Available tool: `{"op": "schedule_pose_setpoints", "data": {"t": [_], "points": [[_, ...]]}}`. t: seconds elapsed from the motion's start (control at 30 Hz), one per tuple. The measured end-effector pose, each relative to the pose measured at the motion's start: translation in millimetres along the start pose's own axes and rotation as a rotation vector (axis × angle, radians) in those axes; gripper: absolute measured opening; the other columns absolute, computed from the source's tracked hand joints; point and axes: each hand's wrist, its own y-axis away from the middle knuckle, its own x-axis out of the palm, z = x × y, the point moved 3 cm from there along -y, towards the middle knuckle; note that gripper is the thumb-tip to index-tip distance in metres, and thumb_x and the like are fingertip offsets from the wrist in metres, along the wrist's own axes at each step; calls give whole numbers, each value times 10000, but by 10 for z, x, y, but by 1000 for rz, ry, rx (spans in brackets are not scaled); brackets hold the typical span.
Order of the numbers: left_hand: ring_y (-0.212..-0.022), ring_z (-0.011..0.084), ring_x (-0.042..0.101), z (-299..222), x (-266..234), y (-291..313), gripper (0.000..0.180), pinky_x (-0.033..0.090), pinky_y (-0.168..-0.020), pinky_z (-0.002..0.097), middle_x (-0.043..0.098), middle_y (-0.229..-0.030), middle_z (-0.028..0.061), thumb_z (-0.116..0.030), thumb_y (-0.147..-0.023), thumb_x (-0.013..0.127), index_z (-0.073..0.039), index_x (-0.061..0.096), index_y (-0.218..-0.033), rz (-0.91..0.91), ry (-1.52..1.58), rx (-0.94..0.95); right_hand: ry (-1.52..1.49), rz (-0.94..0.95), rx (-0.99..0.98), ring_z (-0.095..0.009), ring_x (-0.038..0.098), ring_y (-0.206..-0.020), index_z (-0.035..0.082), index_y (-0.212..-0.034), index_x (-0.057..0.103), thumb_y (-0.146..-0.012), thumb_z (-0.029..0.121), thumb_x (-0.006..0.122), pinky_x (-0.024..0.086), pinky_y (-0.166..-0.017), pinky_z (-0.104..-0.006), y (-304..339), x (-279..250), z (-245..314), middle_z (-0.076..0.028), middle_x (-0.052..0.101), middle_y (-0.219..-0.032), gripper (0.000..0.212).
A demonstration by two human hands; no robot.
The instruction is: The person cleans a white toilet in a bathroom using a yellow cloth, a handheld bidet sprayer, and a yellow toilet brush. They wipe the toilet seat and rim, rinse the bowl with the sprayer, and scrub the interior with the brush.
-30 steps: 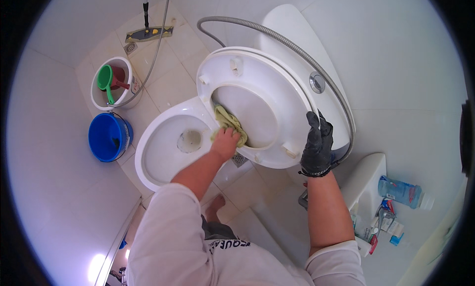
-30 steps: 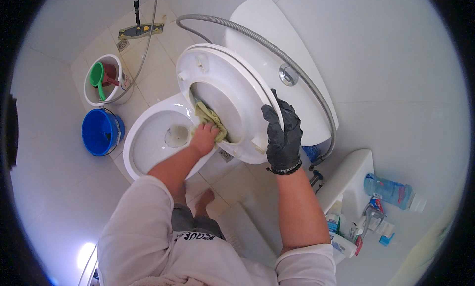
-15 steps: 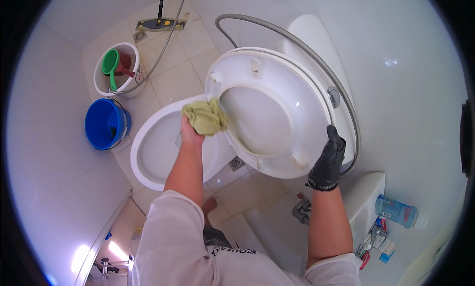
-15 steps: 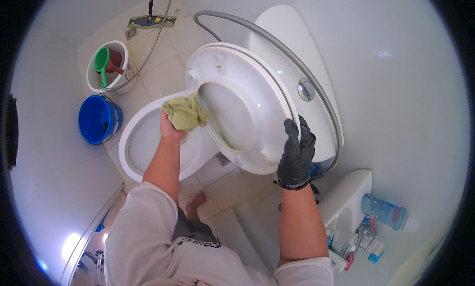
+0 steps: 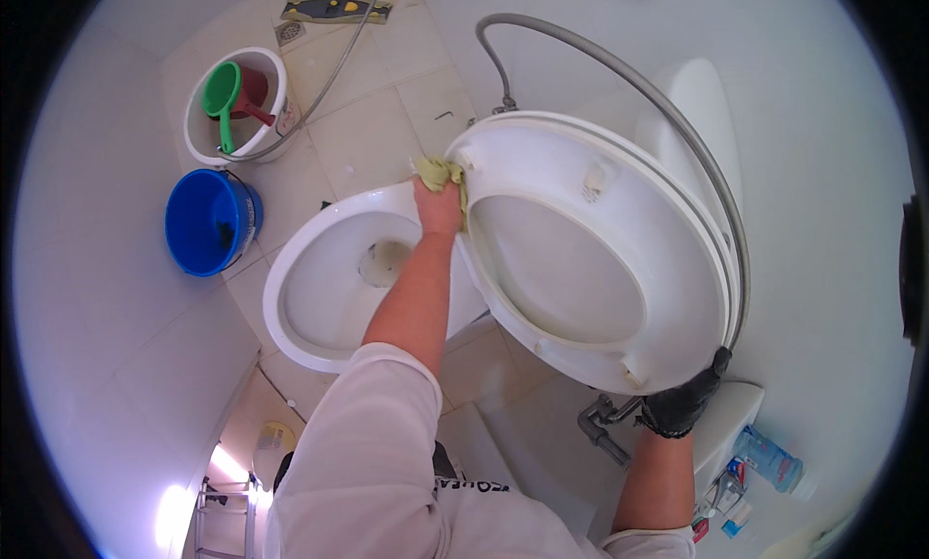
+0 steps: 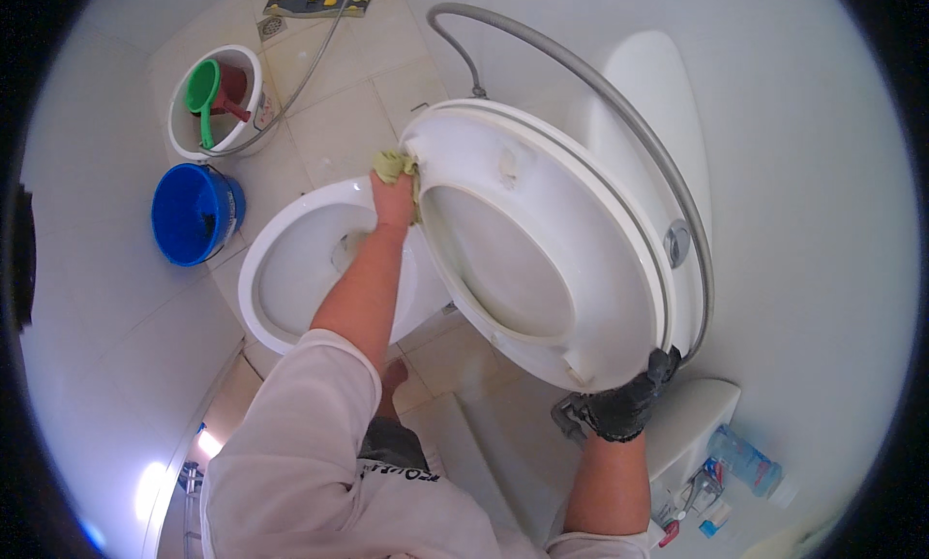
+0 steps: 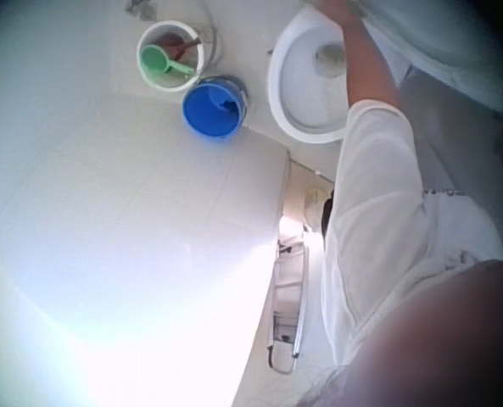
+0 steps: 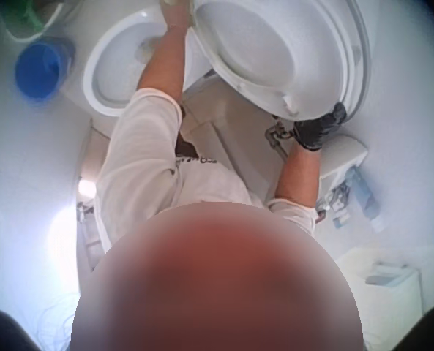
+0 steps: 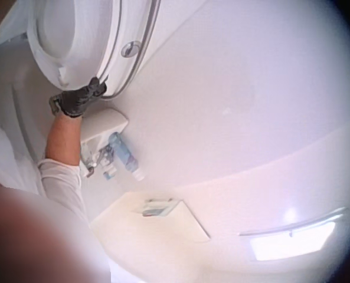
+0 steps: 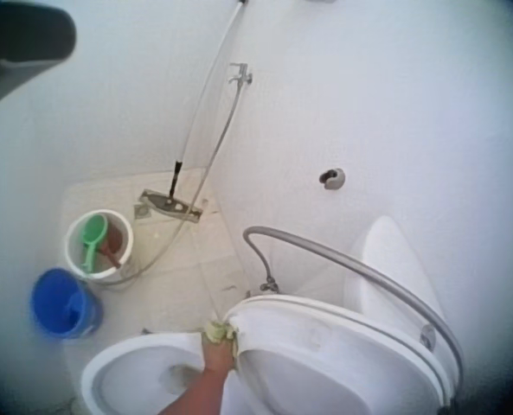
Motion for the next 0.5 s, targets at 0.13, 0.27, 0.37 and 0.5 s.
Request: {"op": "schedule_pose_setpoints", "data": {"t": [0.13,0.27,0.37,0.5], "points": [[-918,325,512,236,-78,535,373,395,-796,372,528,-973,203,-160,-743,523,17,405,-1049,133,5,-234,-4,-30,4,-228,507,-957,16,-1097,456,-825,438,385,415,-815,-361,-9,4,5,-121,513,-1075,507],[-948,322,509,696,-113,1141,399,394,-815,364,525,-1006,207,-186,-760,520,9,384,-1081,213,110,-441,6,-35,-10,-230,499,-971,19,-1109,447,-825,452,382,408,-827,-365,2,41,58,-120,509,-1083,522],[-947,329,513,626,-143,1183,354,398,-809,369,537,-985,208,-171,-756,510,-5,415,-1054,331,-128,-411,14,-42,-11,-232,494,-982,20,-1118,440,-824,462,379,402,-836,-368,-4,29,21,-119,505,-1089,534],[-903,377,511,368,-66,420,291,406,-768,414,538,-953,225,-172,-733,520,-7,453,-962,256,-168,-228,23,-49,-16,-235,486,-997,23,-1130,431,-823,476,376,394,-848,-372,16,1,12,-118,501,-1098,550]]}}
